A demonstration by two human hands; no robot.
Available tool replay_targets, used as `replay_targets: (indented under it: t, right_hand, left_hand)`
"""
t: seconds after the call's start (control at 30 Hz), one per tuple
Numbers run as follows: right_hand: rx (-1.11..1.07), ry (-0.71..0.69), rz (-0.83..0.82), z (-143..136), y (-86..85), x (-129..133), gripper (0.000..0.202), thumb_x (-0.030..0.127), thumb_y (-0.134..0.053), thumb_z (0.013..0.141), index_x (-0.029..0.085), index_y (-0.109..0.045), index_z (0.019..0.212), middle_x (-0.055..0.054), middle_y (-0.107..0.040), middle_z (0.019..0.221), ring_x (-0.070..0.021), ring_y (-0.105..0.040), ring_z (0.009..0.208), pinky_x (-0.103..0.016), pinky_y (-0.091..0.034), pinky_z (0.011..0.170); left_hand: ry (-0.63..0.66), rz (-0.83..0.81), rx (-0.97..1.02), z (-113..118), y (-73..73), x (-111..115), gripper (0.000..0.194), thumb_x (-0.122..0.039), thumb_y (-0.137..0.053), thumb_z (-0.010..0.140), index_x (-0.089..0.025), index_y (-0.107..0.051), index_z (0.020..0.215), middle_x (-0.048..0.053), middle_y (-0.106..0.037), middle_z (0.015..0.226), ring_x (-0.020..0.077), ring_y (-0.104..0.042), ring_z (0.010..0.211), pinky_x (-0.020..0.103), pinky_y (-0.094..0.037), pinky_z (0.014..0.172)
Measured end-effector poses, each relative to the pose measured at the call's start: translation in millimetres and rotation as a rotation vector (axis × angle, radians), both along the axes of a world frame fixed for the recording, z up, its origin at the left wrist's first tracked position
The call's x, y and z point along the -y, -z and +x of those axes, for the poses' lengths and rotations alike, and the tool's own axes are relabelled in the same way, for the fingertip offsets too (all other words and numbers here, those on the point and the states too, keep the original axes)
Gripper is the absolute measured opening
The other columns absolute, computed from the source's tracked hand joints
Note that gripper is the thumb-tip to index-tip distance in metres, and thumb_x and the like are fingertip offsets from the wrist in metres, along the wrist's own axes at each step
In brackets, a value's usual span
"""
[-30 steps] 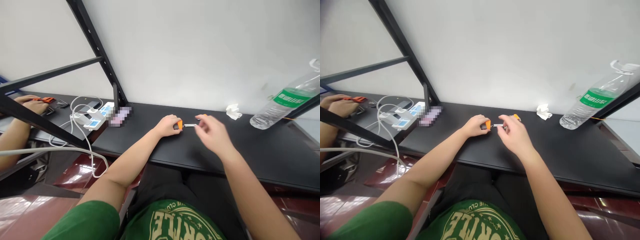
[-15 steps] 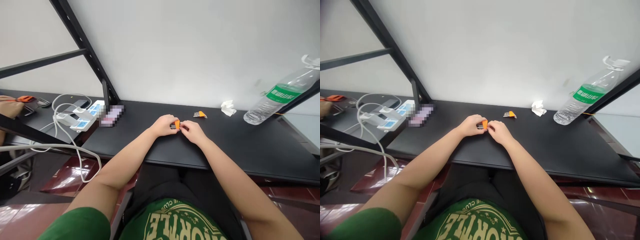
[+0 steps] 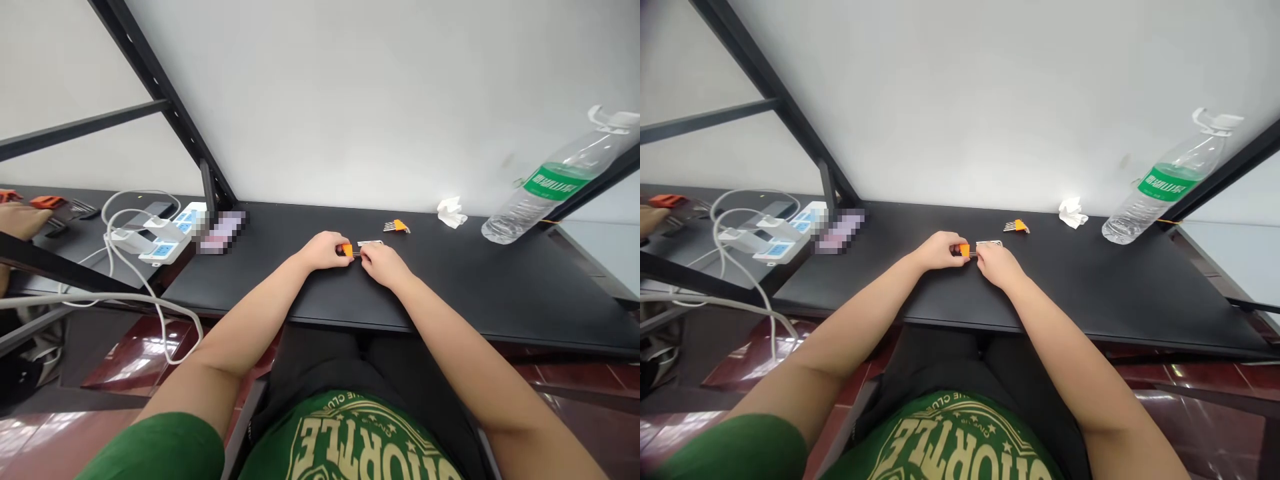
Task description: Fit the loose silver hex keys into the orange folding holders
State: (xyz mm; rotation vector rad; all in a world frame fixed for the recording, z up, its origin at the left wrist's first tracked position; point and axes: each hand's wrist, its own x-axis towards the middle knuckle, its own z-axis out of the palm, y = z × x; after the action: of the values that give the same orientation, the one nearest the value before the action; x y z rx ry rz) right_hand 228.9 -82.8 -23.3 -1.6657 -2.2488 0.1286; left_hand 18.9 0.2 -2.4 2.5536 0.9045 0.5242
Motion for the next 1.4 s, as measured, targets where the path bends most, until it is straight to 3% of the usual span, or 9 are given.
replay_targets:
  t: [0.3,0.67,0.77,0.9,1.13,1.4]
  right_hand:
    - [0.113,0.077,-0.021,4,-4.5,2,0.024,0.013,-0.047,0.100,0.018,-0.071,0.099,-0.011,-0.069,0.102,-0.0230,-0.062,0.088,-0.033,-0.043,0.075]
    - [-0.062,0.157,0.011,31,-4.7,7,0.020,0.023,-0.054,0.100,0.020,-0.073,0.093,-0.008,-0.067,0.099,-0.0214,-0.063,0.088,-0.033,-0.047,0.080]
    - [-0.127,0.173,0.023,35,-4.3,7,0.018,0.025,-0.058,0.097,0.021,-0.074,0.105,-0.008,-0.067,0.109,-0.0218,-0.063,0.091,-0.034,-0.049,0.081]
    - [-0.077,0.085,0.037,33,-1.7,3,0.033,0.026,-0.065,0.093,0.024,-0.073,0.124,-0.011,-0.063,0.128,-0.0291,-0.058,0.117,-0.042,-0.047,0.095]
    - [-0.008,0.152,0.039,22,2.4,-11,0.018,0.024,-0.059,0.097,0.023,-0.076,0.093,-0.011,-0.066,0.122,-0.0302,-0.054,0.115,-0.044,-0.044,0.091]
    - [-0.063,0.276,0.028,24,5.0,-17,0.026,0.020,-0.057,0.094,0.022,-0.073,0.115,-0.014,-0.064,0.126,-0.0333,-0.052,0.120,-0.047,-0.045,0.095]
  left_hand:
    - [-0.013,-0.002,-0.003,-6,0.2,-6,0.029,-0.044,-0.073,0.075,-0.022,-0.078,0.093,0.003,-0.069,0.085,0.0186,-0.062,0.077,0.030,-0.049,0.069]
    - [-0.027,-0.081,0.008,-12,0.1,-14,0.033,-0.046,-0.075,0.076,-0.022,-0.078,0.099,0.001,-0.068,0.084,0.0172,-0.061,0.075,0.030,-0.047,0.068]
    - [-0.039,-0.083,0.016,-12,2.0,-15,0.035,-0.047,-0.075,0.076,-0.022,-0.078,0.101,0.002,-0.068,0.085,0.0172,-0.061,0.075,0.030,-0.048,0.069]
    - [-0.036,-0.085,0.024,-12,2.2,-17,0.036,-0.047,-0.075,0.077,-0.022,-0.078,0.101,0.002,-0.068,0.085,0.0173,-0.061,0.075,0.030,-0.049,0.069]
    - [-0.021,-0.076,0.019,-11,-0.6,-17,0.034,-0.048,-0.074,0.077,-0.022,-0.078,0.099,0.001,-0.068,0.083,0.0166,-0.060,0.073,0.029,-0.048,0.068]
    - [-0.033,-0.096,0.028,-10,-0.6,-17,0.036,-0.050,-0.074,0.078,-0.023,-0.078,0.101,0.001,-0.069,0.084,0.0167,-0.060,0.073,0.029,-0.047,0.067]
